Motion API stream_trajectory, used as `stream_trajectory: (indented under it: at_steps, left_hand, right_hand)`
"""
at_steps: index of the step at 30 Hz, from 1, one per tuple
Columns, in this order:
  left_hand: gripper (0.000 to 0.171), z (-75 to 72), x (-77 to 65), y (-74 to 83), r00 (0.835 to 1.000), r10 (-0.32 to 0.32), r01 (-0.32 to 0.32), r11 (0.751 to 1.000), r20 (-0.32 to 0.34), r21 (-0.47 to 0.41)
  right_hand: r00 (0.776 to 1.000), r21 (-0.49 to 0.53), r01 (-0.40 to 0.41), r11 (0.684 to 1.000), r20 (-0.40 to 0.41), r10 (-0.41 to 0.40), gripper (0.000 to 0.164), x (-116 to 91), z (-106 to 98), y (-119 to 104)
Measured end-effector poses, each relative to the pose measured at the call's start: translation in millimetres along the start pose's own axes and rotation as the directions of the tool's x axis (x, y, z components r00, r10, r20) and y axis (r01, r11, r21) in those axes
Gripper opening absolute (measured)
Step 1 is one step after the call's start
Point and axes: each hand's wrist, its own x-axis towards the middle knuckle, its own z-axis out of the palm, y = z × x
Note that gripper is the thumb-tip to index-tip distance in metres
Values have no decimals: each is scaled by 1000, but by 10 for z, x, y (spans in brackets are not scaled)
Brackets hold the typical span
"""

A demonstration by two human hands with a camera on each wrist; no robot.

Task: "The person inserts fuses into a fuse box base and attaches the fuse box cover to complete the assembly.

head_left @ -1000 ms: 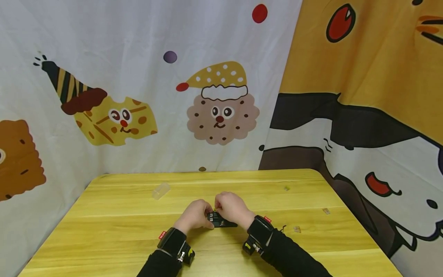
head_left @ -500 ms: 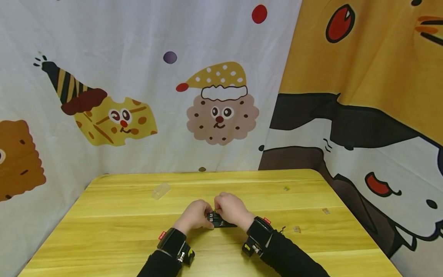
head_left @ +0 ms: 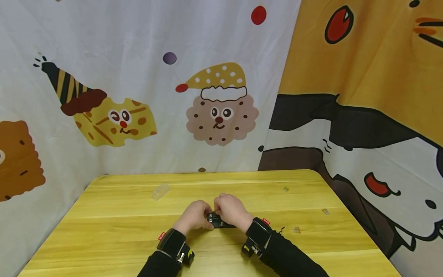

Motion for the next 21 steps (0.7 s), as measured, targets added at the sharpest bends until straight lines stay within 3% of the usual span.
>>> stream_trajectory:
  at_steps: [21]
  left_hand:
    - [35,9,1,-8,1000,-6,6,1000,-7,0]
  right_hand:
    - [999,69,-23,997,29,21,25,36,-11,20]
